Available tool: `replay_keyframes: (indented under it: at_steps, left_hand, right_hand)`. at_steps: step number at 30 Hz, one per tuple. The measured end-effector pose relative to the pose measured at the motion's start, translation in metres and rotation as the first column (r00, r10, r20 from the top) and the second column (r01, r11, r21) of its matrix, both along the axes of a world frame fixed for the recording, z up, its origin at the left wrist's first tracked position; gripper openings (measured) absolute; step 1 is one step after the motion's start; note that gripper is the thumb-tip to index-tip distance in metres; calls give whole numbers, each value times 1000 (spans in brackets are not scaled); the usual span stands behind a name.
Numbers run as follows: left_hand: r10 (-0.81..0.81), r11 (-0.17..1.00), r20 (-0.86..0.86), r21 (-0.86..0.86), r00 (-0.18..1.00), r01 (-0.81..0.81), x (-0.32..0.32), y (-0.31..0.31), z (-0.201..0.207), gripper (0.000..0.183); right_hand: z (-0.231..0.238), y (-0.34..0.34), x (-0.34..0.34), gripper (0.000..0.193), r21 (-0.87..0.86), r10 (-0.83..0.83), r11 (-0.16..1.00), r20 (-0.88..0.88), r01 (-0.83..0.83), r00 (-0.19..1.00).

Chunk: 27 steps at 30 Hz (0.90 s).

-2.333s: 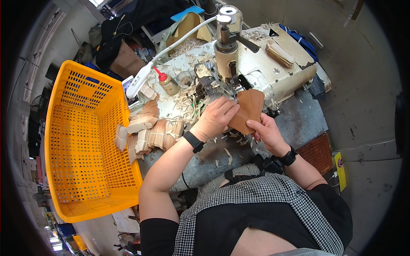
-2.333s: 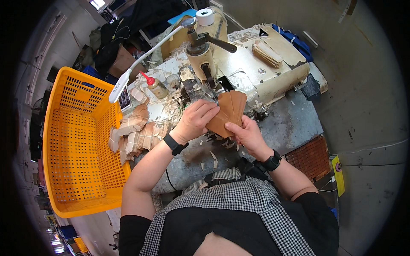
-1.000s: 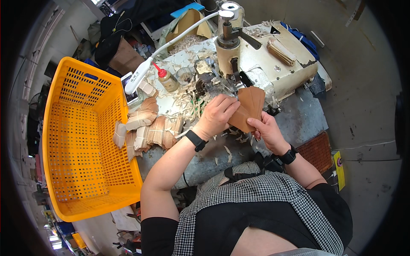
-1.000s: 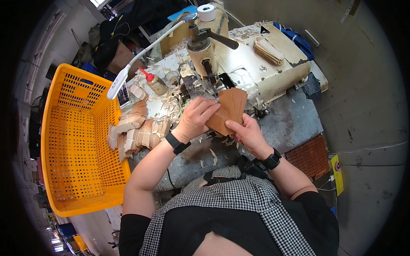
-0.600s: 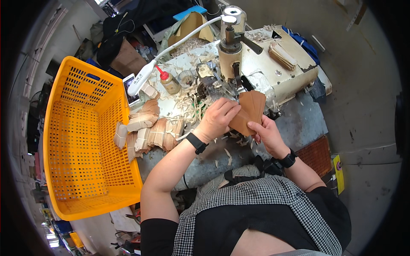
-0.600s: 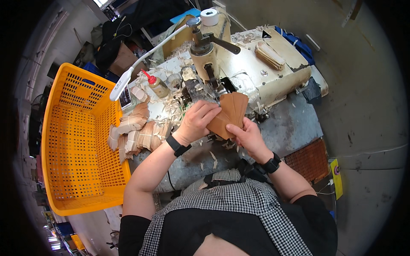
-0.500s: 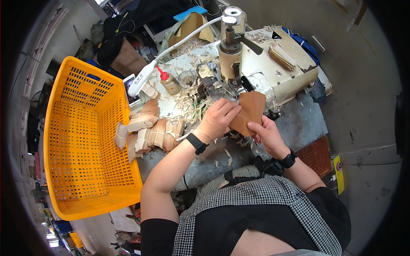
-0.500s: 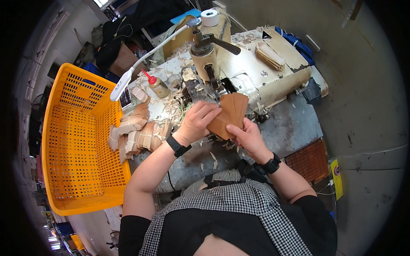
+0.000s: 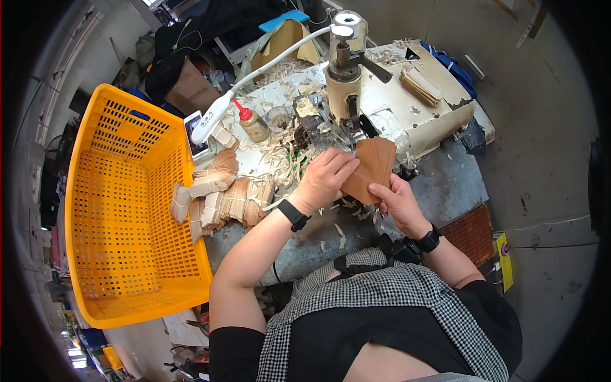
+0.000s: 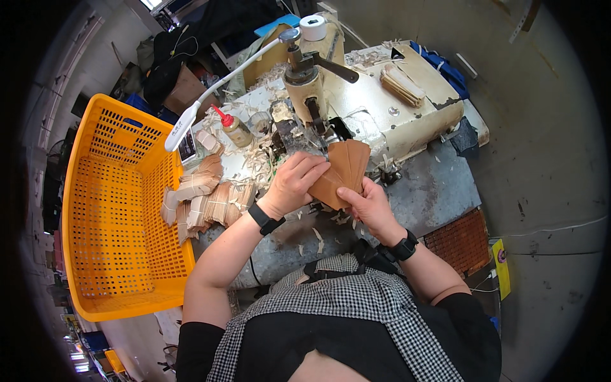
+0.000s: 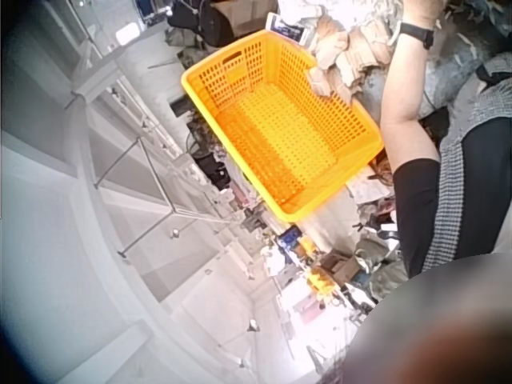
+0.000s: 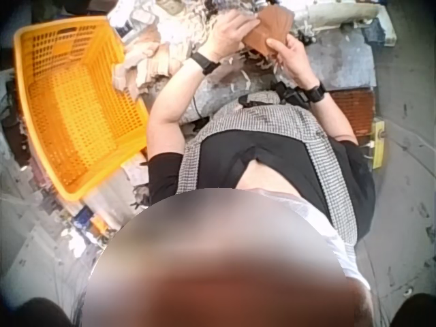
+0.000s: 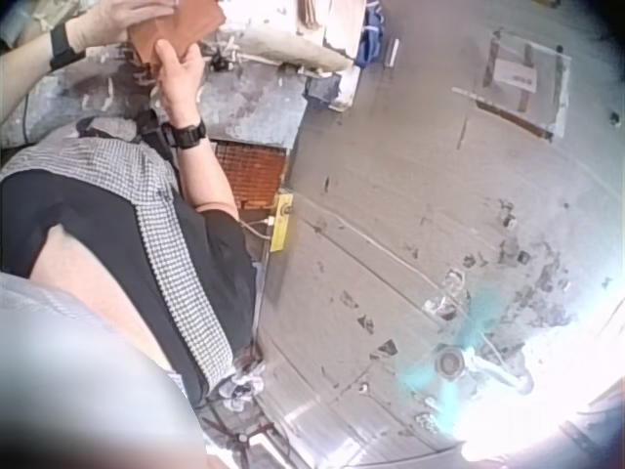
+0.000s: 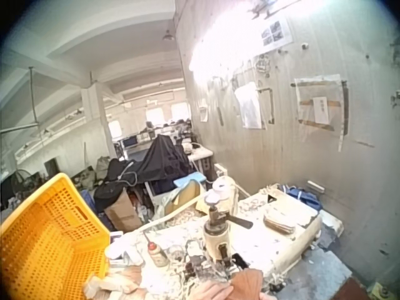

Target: The recorder is using an industrial skiving machine to thin and trim the edges of leather pieces for shoe components.

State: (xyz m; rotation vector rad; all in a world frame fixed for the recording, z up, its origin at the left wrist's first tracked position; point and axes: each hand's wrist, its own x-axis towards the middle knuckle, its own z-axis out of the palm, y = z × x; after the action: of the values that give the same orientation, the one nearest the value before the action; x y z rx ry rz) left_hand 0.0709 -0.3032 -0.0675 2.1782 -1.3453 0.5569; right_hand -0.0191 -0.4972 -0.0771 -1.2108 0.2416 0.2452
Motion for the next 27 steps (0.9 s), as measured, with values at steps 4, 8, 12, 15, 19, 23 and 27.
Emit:
replay_keyframes:
  at_steps: [4,8,12,15,19,23,27]
  left_hand:
    - [0,1000,1,-4,1000,0,0,0,0,50]
    - [1,1000,0,-3,1000,-1,0,0,-1,49]
    - [6,1000,6,-3,1000,-6,0,0,-2,49]
    - [6,1000,11,-7,1000,-6,1,-1,-3,49]
    - [9,1000,14,-6,1000,-9,0,0,-3,48]
    - [8,1000,17,-12,1000,-7,0,0,-2,49]
    - [6,1000,17,-12,1000,-6,0,0,-2,49]
  right_hand:
    - [-1,0,0,30,-2,-3,1000,-1,3,1000]
    - [-1,0,0,30,1,-2,1000,-3,2,1000]
    - [-1,0,0,30,-3,-2,1000,1,2,1000]
    - [-2,-1,0,30,5,2,1000,5,-2,1000]
    - [-1,1,0,30,-8,-6,1000,-1,6,1000]
    - [-3,0,0,31,-15,-5,1000,-6,5,1000]
    - [-3,0,0,31,-9,-4,1000,-6,4,1000]
